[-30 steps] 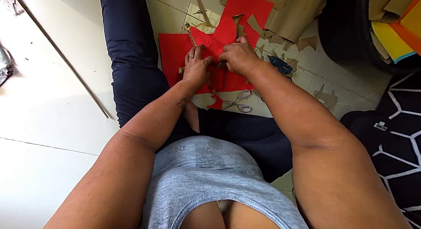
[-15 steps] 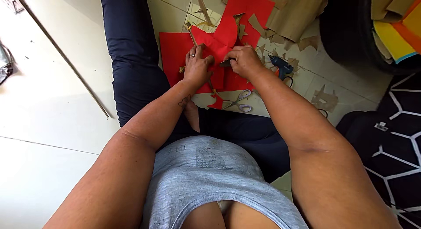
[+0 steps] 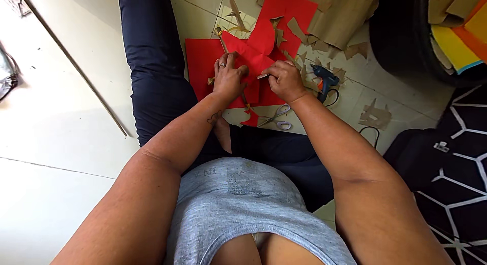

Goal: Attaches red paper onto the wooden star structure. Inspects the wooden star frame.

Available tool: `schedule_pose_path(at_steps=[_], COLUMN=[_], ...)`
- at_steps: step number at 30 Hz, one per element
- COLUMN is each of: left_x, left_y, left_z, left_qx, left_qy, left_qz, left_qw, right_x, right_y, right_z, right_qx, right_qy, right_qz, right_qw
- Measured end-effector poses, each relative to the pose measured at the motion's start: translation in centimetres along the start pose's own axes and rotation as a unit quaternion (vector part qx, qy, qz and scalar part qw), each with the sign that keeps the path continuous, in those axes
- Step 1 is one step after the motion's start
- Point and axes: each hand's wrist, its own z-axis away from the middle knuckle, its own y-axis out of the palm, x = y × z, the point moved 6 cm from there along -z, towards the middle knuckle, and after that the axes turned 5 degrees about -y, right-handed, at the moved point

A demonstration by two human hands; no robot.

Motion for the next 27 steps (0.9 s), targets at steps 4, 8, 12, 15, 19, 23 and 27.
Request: schedule_pose_path(at_steps=[4, 8, 12, 15, 19, 23, 27], left_x=[-0.3, -0.6, -0.7, -0.8, -0.8, -0.7, -0.6], left_y=[0.0, 0.5, 0.7, 0.7, 0.8, 0.7, 0.5], left_z=[0.3, 0.4, 0.4, 0.3, 0.3, 0.4, 0.4], left_qx=[-0.015, -0.04, -0.046, -0.049, -0.05, -0.048, -0.044], left_qy=[0.015, 0.055, 0.059, 0.067, 0.063, 0.054, 0.048], left_qz=[-0.01, -0.024, -0.02, -0.019, -0.018, -0.015, -0.007], left_qw=[1.0, 0.997, 0.997, 0.996, 0.997, 0.997, 0.998], right_x=[-0.5, 0.0, 0.2, -0.3, -0.5, -0.6, -1.1], right_y=[-0.8, -0.3, 0.2, 0.0, -0.4, 0.2, 0.3], right_z=[0.3, 0.1, 0.2, 0.6, 0.5, 0.1, 0.3], right_qx=[-0.034, -0.02, -0.009, -0.011, -0.023, 0.002, 0.002], right_qy=[0.07, 0.058, 0.013, 0.031, 0.096, 0.104, 0.115], right_qz=[-0.052, -0.038, 0.005, -0.006, -0.061, -0.057, -0.056], right_qw=[0.996, 0.997, 1.0, 0.999, 0.993, 0.993, 0.992])
